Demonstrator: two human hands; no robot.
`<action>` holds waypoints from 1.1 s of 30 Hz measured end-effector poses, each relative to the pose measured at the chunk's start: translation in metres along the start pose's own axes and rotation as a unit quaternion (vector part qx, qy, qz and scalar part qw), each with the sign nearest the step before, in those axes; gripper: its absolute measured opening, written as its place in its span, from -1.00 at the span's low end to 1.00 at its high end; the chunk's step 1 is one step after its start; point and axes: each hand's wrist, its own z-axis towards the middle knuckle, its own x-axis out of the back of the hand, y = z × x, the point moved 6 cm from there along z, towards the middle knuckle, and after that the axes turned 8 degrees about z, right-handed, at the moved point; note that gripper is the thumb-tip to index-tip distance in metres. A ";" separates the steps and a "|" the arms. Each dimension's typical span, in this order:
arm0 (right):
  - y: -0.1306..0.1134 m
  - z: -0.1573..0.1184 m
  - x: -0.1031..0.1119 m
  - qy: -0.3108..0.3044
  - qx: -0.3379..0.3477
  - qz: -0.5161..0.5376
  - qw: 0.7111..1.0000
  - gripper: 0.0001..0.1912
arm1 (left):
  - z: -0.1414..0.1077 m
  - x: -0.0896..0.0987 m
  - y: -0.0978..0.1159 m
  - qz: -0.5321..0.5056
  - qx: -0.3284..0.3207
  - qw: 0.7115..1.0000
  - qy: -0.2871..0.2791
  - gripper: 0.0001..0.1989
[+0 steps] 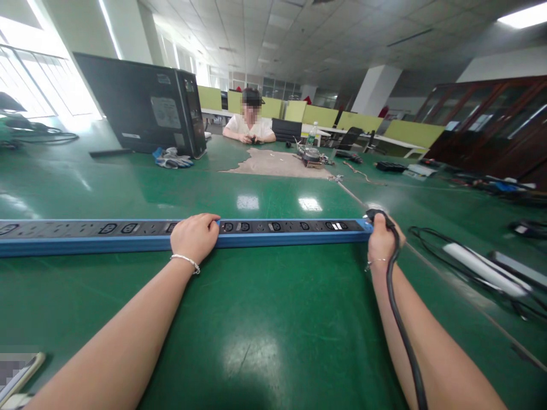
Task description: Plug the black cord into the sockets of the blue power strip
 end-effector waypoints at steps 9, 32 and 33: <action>-0.060 -0.041 -0.060 -0.208 0.027 0.021 0.978 -0.63 | 0.000 -0.001 0.000 -0.001 0.006 1.000 -0.004 -0.65; -0.075 -0.071 -0.065 -0.289 0.118 -0.204 0.928 -0.59 | 0.000 -0.002 -0.001 -0.014 0.000 1.000 0.006 -0.64; -0.075 -0.072 -0.065 -0.287 0.120 -0.206 0.928 -0.60 | 0.000 -0.002 -0.001 -0.014 0.001 1.000 0.003 -0.64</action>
